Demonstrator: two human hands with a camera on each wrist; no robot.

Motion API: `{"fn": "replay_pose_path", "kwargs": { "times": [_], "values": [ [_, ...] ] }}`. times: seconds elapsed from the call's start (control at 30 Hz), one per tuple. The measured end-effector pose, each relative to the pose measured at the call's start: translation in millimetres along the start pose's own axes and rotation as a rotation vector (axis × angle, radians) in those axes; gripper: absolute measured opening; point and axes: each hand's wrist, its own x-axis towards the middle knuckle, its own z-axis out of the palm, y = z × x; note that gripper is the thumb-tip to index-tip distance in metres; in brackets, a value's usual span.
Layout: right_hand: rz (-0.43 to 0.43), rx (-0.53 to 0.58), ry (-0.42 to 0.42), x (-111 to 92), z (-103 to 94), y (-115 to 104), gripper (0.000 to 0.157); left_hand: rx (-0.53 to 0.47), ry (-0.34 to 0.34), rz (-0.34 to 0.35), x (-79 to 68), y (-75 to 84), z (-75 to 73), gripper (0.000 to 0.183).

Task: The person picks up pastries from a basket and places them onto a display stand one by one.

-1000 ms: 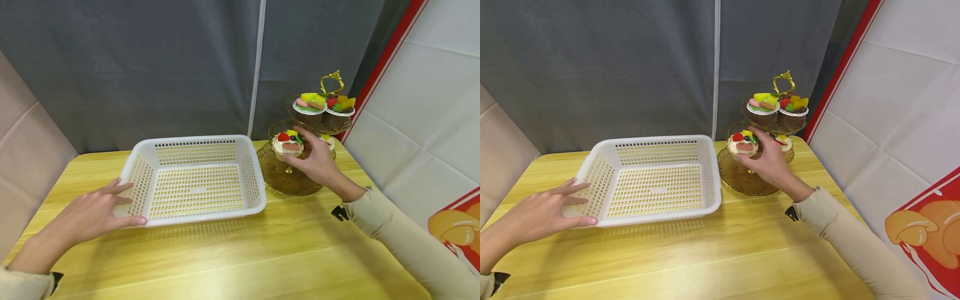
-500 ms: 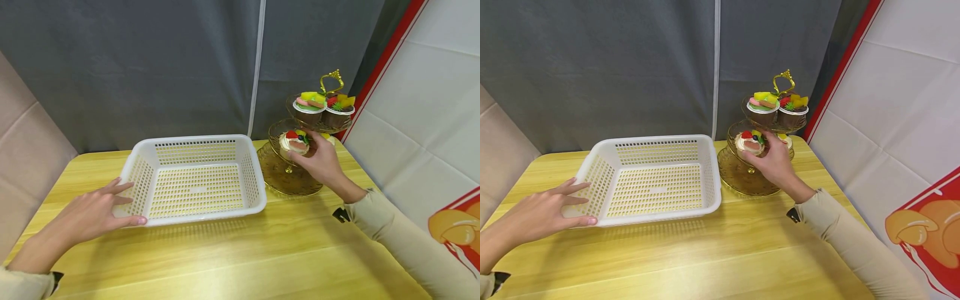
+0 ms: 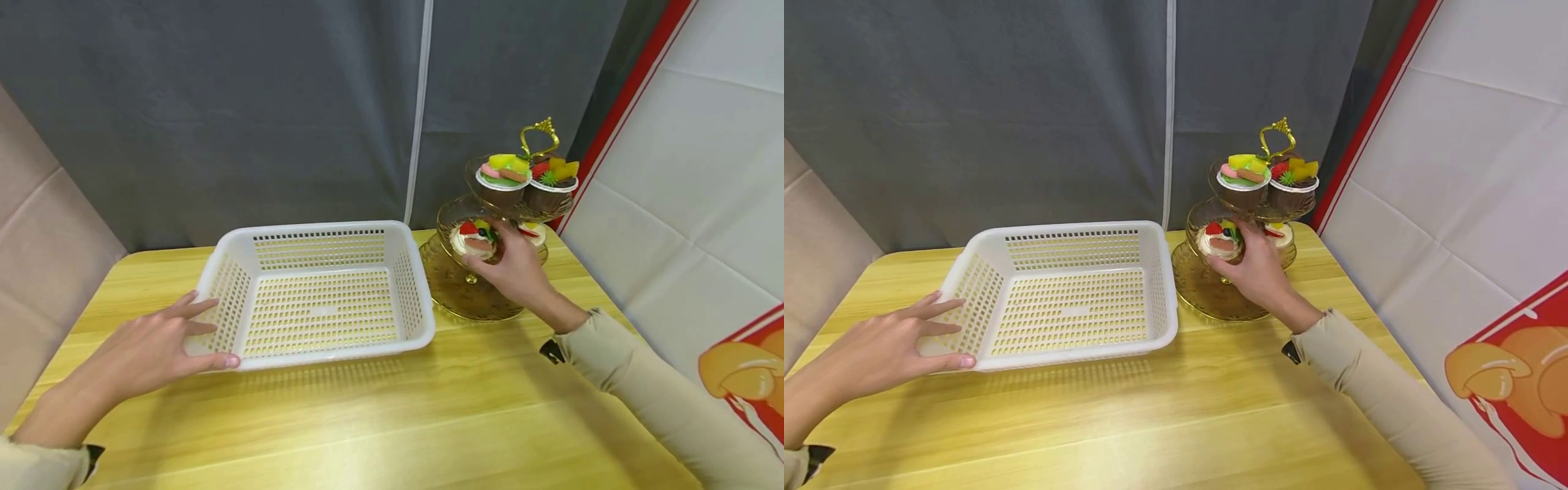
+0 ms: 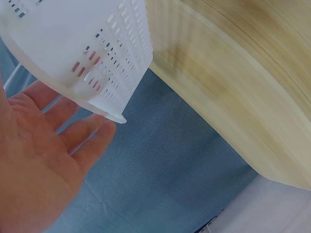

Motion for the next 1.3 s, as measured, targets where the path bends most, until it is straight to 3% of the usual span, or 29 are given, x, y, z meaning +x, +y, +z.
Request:
{"fn": "replay_pose_path", "kwargs": {
  "times": [0.4,0.63,1.03,1.2,1.3],
  "values": [
    [-0.034,-0.074,-0.030,-6,0.3,1,0.081,0.008,0.000,0.003,0.2,-0.1,-0.7,0.079],
    [-0.052,-0.114,-0.009,-11,-3.2,-1,0.078,0.009,-0.002,0.001,1.0,-0.7,-0.4,0.079],
    [-0.051,-0.128,-0.045,-27,-14.9,0,0.076,0.006,0.000,0.002,1.2,-1.0,-0.5,0.079],
    [-0.146,-0.087,0.042,-37,-23.0,8,0.063,0.001,-0.004,0.015,1.6,-1.3,-1.1,0.078],
    [-0.240,-0.115,0.173,-39,-30.1,16,0.046,-0.033,-0.024,0.016,2.1,-2.9,-1.7,0.072]
  ]
}}
